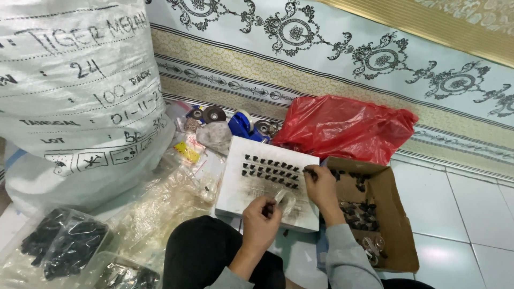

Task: The person sits on the floor and packs small black hardware pieces into a clear plastic bag. They place the filled bag into a white box, then continue picking individual pieces from a cardboard box and placing them into the white box.

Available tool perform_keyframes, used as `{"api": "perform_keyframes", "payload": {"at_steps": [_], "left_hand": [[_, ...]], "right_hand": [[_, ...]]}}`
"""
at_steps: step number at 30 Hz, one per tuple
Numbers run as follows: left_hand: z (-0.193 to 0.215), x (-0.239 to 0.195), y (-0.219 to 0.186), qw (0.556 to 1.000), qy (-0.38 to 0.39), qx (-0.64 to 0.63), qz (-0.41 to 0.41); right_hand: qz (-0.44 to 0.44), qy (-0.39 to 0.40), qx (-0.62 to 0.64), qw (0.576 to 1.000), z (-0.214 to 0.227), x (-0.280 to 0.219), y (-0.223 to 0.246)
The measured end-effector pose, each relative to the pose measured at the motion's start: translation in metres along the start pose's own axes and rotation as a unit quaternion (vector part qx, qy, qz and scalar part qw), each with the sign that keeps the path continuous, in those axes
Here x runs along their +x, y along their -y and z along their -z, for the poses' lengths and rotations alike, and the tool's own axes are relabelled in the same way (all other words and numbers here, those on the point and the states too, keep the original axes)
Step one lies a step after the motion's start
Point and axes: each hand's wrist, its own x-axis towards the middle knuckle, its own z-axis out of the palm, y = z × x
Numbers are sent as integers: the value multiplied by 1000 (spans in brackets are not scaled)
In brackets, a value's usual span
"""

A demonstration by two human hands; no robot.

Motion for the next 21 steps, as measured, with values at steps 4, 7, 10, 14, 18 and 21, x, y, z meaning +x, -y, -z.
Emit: {"api": "perform_keyframes", "payload": {"at_steps": [4,7,10,14,18,21], "left_hand": [[-1,0,3,1000,3,-9,-1],[-3,0,1,1000,11,-11,-10],[-4,1,1,1000,16,-8,1],[-2,-1,6,999,20,-17,-27],[2,-2,-3,999,34,-34,-18],[2,-3,-11,995,31,-19,-93]], "right_hand": [[-164,48,204,964,55,-43,73],[-141,116,183,966,67,-69,96],[-117,137,74,981,42,-80,88],[-67,105,28,992,27,-87,86],[14,9,-7,1000,28,-84,58],[-84,150,68,983,46,-83,92]]}}
